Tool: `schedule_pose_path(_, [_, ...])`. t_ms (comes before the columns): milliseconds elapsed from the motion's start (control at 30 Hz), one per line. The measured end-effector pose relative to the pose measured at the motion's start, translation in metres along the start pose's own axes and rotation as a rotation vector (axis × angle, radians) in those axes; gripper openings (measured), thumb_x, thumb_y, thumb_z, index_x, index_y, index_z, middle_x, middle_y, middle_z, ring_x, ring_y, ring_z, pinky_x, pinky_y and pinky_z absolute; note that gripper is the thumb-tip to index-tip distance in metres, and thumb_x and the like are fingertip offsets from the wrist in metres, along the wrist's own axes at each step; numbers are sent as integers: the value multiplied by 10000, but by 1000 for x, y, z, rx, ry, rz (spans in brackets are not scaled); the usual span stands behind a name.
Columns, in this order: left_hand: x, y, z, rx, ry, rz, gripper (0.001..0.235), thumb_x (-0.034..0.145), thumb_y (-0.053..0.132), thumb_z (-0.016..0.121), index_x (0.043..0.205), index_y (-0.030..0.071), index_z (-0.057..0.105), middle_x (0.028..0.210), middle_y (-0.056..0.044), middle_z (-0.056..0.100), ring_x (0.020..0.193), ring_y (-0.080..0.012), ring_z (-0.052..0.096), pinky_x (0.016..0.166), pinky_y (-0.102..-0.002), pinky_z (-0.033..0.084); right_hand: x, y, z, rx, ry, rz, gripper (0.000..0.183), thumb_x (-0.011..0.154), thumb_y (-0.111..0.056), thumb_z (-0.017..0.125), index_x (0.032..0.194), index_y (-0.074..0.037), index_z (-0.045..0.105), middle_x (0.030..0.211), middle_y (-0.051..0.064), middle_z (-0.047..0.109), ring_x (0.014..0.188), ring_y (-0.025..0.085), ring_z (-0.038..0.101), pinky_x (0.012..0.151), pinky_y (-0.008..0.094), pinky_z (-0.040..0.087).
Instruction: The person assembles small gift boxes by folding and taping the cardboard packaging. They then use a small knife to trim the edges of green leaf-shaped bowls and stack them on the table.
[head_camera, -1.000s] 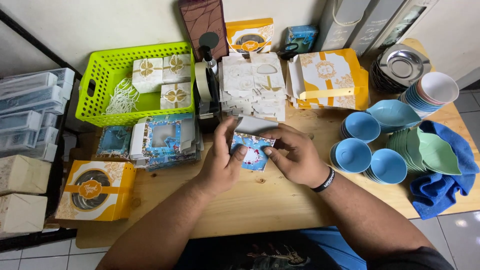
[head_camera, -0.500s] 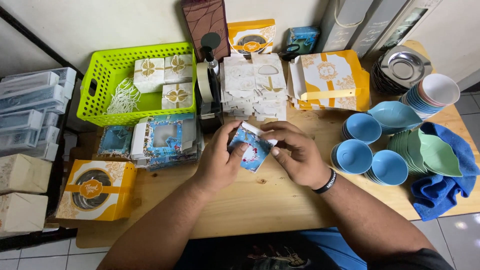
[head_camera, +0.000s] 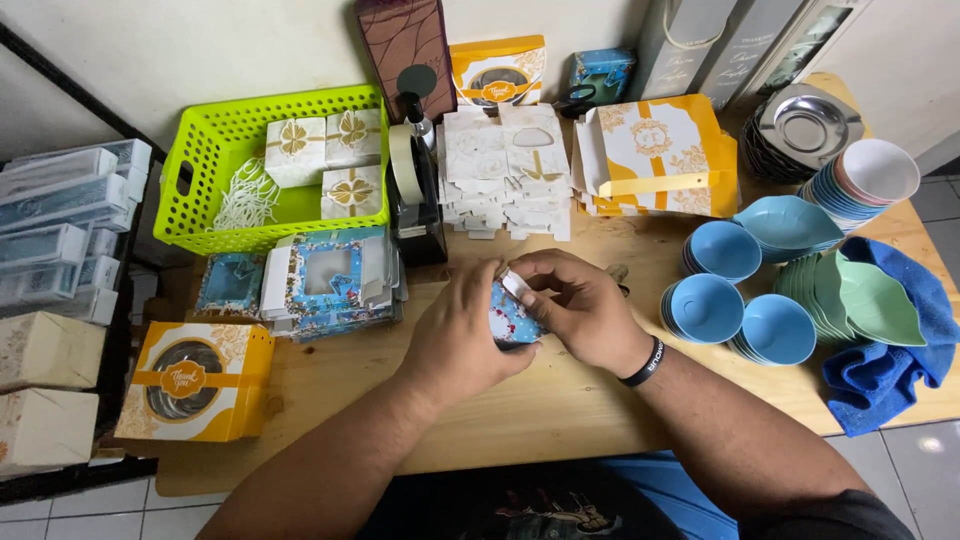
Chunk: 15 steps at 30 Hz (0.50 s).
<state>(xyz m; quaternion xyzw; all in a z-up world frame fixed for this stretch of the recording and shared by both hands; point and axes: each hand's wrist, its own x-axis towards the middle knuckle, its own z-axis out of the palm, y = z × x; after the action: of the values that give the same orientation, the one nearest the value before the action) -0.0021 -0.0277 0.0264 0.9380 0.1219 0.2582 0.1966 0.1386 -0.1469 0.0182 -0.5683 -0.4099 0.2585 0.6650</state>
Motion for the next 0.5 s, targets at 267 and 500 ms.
schedule_pose_path(267, [-2, 3, 0, 56, 14, 15, 855, 644, 382, 846, 1316, -22, 505, 1096, -228, 593, 966, -371, 694, 823, -411, 599, 1, 10, -6, -71, 59, -6, 247, 899, 70, 662, 1143, 88, 696, 1053, 218, 683, 857, 257, 716, 666, 401, 654])
schedule_pose_path(500, [-3, 7, -1, 83, 40, 15, 863, 630, 360, 872, 1315, -21, 510, 1108, -221, 587, 965, -366, 689, 830, -418, 592, 1, -11, 0, -313, 86, -95, 156, 853, -6, 754, 1008, -3, 773, 932, 151, 711, 804, 233, 738, 612, 332, 630])
